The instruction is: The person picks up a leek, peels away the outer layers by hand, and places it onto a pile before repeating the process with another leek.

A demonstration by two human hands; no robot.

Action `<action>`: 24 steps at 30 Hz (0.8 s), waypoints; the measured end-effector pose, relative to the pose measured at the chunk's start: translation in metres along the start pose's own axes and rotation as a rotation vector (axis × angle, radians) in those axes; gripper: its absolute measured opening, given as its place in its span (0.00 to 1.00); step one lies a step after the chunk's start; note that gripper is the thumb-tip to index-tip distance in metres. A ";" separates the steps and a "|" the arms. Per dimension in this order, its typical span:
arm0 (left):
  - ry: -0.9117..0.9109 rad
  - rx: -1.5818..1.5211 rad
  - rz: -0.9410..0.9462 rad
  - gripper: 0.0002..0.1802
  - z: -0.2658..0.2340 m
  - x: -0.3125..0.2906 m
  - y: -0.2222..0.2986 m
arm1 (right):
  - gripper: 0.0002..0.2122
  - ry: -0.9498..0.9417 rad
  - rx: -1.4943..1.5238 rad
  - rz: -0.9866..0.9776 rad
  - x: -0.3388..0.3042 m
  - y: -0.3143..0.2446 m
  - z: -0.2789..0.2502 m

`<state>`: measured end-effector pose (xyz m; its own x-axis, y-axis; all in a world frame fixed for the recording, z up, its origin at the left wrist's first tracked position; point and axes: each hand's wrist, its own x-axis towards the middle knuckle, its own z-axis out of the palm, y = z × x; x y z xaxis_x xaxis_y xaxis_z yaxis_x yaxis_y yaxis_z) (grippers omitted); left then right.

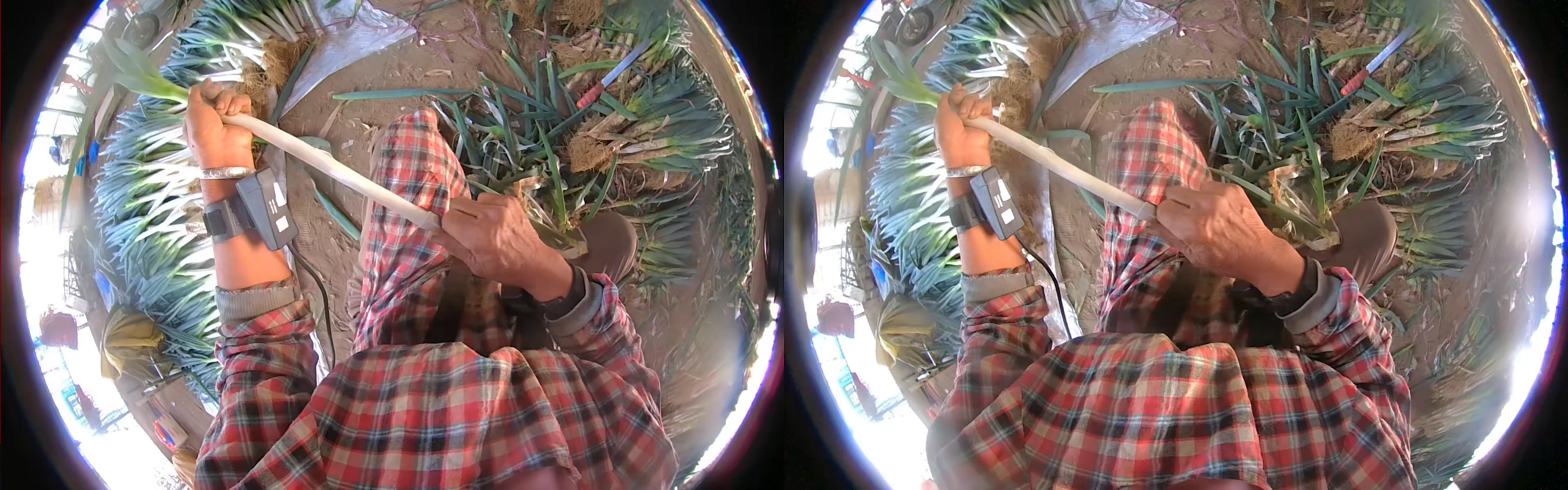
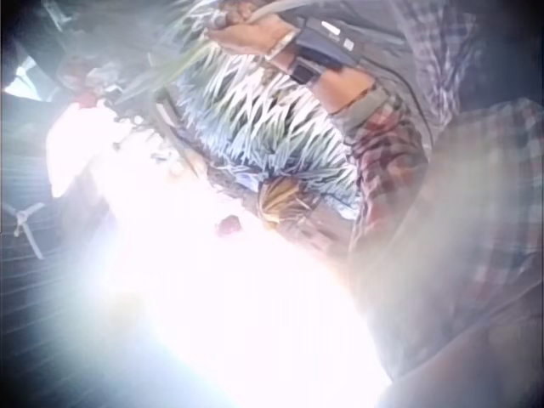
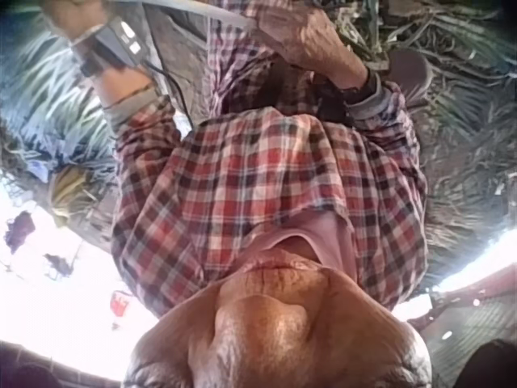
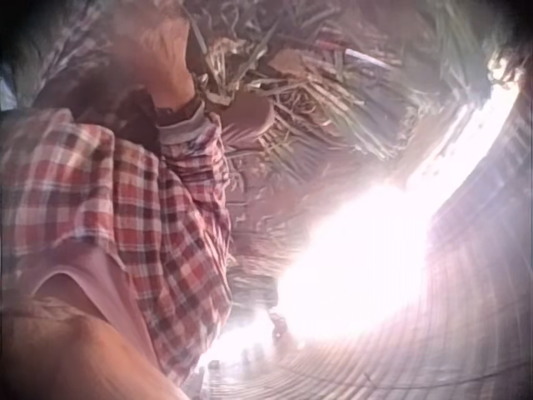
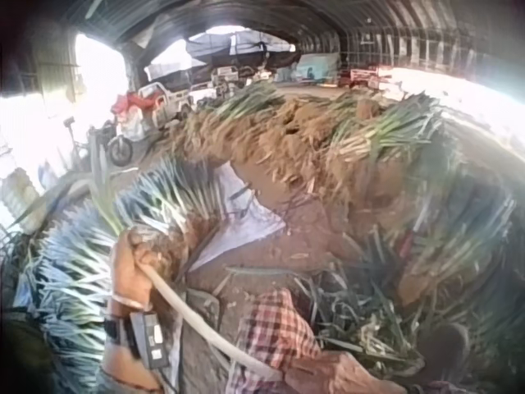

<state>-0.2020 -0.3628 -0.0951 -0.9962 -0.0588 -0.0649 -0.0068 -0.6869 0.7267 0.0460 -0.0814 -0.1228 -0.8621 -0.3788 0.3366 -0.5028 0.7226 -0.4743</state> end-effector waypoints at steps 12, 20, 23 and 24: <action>0.254 0.083 0.331 0.16 -0.123 -0.093 0.123 | 0.08 -0.110 0.049 0.464 -0.046 0.073 -0.012; 0.613 0.540 0.390 0.12 -0.305 -0.207 0.287 | 0.13 -0.323 -0.001 0.471 0.010 0.060 -0.007; 0.730 0.624 0.168 0.12 -0.366 -0.175 0.230 | 0.11 -0.208 -0.188 0.431 -0.012 0.087 -0.023; 0.729 0.623 0.091 0.12 -0.378 -0.167 0.205 | 0.10 -0.270 -0.222 0.410 -0.018 0.097 -0.031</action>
<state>-0.0043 -0.7682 -0.1937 -0.6974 -0.6730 -0.2464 -0.1860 -0.1620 0.9691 0.0146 0.0129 -0.1498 -0.9851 -0.1543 -0.0754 -0.1214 0.9363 -0.3297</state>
